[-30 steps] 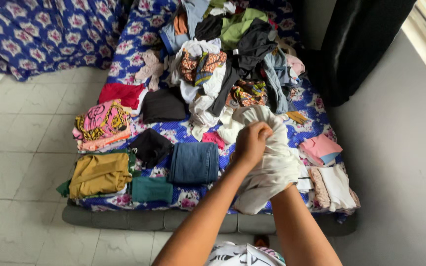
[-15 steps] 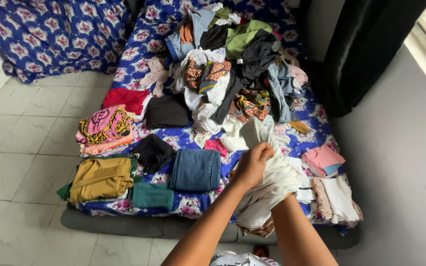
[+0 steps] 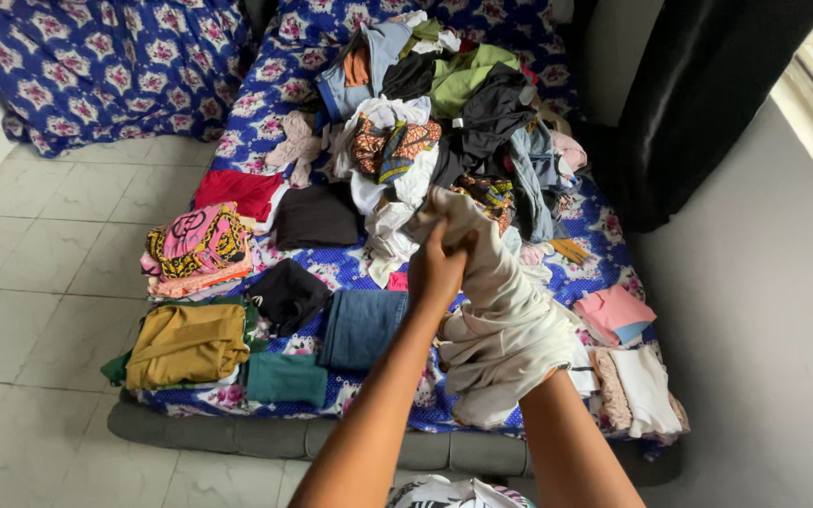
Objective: The person folds items of clothing including jeans and a tiger-print top by hand on a bed.
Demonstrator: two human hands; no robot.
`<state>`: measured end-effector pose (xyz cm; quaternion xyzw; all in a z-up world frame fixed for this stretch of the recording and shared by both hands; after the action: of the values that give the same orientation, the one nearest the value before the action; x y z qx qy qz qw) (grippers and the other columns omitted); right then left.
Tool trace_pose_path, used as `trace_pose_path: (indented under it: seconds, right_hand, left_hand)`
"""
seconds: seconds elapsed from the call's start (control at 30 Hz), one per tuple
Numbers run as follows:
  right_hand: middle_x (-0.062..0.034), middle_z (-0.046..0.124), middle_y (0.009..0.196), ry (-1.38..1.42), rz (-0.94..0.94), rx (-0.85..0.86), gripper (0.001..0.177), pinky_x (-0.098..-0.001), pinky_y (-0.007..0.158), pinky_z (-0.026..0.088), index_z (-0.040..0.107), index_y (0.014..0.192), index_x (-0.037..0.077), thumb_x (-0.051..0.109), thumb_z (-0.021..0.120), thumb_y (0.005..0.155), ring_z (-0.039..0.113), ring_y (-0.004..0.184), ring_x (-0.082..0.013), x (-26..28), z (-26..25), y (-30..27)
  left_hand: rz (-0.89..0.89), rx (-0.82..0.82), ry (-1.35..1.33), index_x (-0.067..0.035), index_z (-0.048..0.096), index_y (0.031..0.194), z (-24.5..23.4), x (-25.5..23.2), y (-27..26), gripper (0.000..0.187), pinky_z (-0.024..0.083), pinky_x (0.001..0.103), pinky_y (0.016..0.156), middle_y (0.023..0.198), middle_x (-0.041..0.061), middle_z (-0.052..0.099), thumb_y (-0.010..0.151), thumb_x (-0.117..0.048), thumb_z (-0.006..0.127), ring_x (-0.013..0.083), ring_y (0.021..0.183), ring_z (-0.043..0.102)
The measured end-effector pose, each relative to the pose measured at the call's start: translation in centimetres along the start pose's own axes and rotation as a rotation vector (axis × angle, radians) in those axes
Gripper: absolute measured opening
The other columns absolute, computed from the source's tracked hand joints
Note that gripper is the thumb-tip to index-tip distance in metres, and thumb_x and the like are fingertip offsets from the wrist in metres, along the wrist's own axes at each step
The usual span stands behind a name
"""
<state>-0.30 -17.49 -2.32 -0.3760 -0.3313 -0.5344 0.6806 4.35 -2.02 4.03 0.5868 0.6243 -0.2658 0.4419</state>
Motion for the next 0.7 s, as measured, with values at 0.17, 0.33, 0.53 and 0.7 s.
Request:
trace_pose_path:
  seconds: [0.17, 0.33, 0.53, 0.7]
  right_hand:
    - [-0.0078, 0.071, 0.094, -0.016, 0.005, 0.019, 0.029, -0.0339, 0.069, 0.056, 0.069, 0.112, 0.009, 0.018, 0.065, 0.084, 0.067, 0.081, -0.0215, -0.1, 0.7, -0.2]
    - [-0.0078, 0.071, 0.094, -0.028, -0.045, 0.034, 0.029, -0.0339, 0.068, 0.056, 0.069, 0.112, 0.009, 0.018, 0.065, 0.084, 0.067, 0.081, -0.0216, 1.0, 2.5, -0.6]
    - [-0.0077, 0.07, 0.093, 0.022, -0.148, -0.011, 0.029, -0.034, 0.068, 0.056, 0.068, 0.112, 0.009, 0.018, 0.065, 0.084, 0.067, 0.08, -0.0217, 4.3, 3.3, -1.5]
    - [-0.0076, 0.07, 0.093, 0.063, -0.236, 0.004, 0.029, -0.034, 0.068, 0.056, 0.068, 0.112, 0.009, 0.019, 0.065, 0.084, 0.067, 0.08, -0.0218, 6.7, 4.5, -1.6]
  left_hand:
    - [0.36, -0.226, 0.133, -0.013, 0.073, 0.089, -0.1, 0.2, -0.4, 0.019, 0.051, 0.046, 0.075, 0.094, 0.016, 0.073, 0.085, -0.031, 0.068, 0.0386, 0.088, 0.067]
    - [0.232, 0.126, -0.282, -0.001, 0.068, 0.088, 0.6, 2.3, -0.5, 0.035, 0.048, 0.042, 0.072, 0.078, 0.015, 0.067, 0.097, -0.035, 0.065, 0.0336, 0.076, 0.064]
    - [0.046, 0.173, -0.175, -0.006, 0.074, 0.099, 0.3, 2.4, -4.2, 0.037, 0.052, 0.036, 0.079, 0.09, 0.007, 0.072, 0.091, -0.042, 0.071, 0.0247, 0.087, 0.07]
    - [0.243, 0.72, -0.432, -0.013, 0.059, 0.135, -3.6, 0.2, -8.8, 0.067, 0.051, 0.04, 0.099, 0.129, 0.018, 0.064, 0.075, -0.022, 0.087, 0.035, 0.116, 0.063]
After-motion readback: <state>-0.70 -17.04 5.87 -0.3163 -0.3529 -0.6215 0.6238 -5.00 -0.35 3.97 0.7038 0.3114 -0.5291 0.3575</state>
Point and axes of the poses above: each hand's wrist, its own y-axis towards the middle knuckle, its own z-axis out of the palm, x = y × z, the point moved 1 cm from there along y, towards the middle knuckle
